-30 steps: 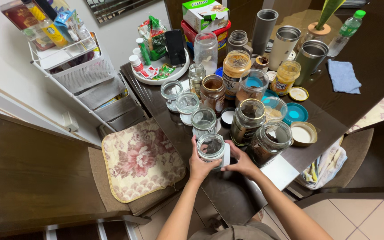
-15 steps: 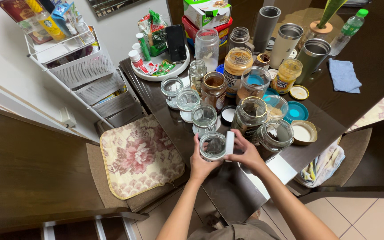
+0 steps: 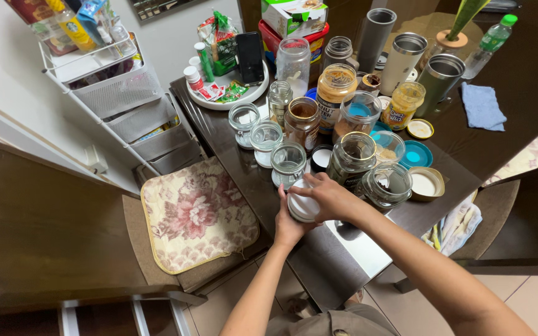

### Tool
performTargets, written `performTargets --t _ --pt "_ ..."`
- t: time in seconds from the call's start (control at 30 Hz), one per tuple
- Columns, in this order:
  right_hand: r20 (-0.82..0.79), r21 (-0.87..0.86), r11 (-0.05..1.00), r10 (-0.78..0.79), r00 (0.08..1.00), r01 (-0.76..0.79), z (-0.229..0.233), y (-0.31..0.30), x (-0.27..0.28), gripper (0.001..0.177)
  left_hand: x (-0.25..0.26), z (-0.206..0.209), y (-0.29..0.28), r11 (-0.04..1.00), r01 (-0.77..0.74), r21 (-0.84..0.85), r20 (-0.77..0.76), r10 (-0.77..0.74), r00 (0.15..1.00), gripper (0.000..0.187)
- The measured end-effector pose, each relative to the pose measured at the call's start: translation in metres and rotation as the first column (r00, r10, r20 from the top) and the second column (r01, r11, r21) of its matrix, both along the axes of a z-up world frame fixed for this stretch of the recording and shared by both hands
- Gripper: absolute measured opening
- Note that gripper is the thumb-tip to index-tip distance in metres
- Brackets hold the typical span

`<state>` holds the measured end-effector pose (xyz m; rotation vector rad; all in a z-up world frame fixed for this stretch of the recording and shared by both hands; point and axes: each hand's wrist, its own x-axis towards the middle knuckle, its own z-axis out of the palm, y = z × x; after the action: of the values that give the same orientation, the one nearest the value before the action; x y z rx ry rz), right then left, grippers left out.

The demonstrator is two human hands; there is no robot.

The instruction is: The person repeatedly opens and closes small glass jars on a cluttered table, handling them one at a time and placing lids back on. The activity involves picking up jars, removing lids, and resealing them without moving them to a storage location.

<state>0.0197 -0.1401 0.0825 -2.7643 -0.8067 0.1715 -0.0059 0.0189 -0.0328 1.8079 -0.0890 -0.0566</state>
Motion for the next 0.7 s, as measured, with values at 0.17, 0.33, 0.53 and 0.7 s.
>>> performTargets --t 0.17,0.33,0.53,0.7 --pt "0.039 -0.074 0.995 0.073 0.997 -0.07 -0.005 0.002 0.008 0.108 0.003 -0.012 -0.003 0.999 -0.01 0.032 0.026 0.009 1.0 0.142" --pt "0.045 -0.137 0.988 0.074 0.996 -0.068 -0.001 0.007 0.009 0.11 0.005 -0.024 -0.007 0.998 -0.037 0.05 0.018 0.036 0.999 0.139" --pt "-0.077 -0.301 0.952 -0.075 0.994 0.048 0.008 0.019 0.008 0.113 0.004 -0.025 -0.009 0.997 -0.058 0.057 0.102 0.052 0.993 0.125" --pt "-0.156 -0.21 0.978 -0.034 0.987 0.0 0.002 0.011 0.018 0.12 0.003 -0.018 -0.009 0.997 -0.048 0.06 0.069 0.044 0.997 0.122"
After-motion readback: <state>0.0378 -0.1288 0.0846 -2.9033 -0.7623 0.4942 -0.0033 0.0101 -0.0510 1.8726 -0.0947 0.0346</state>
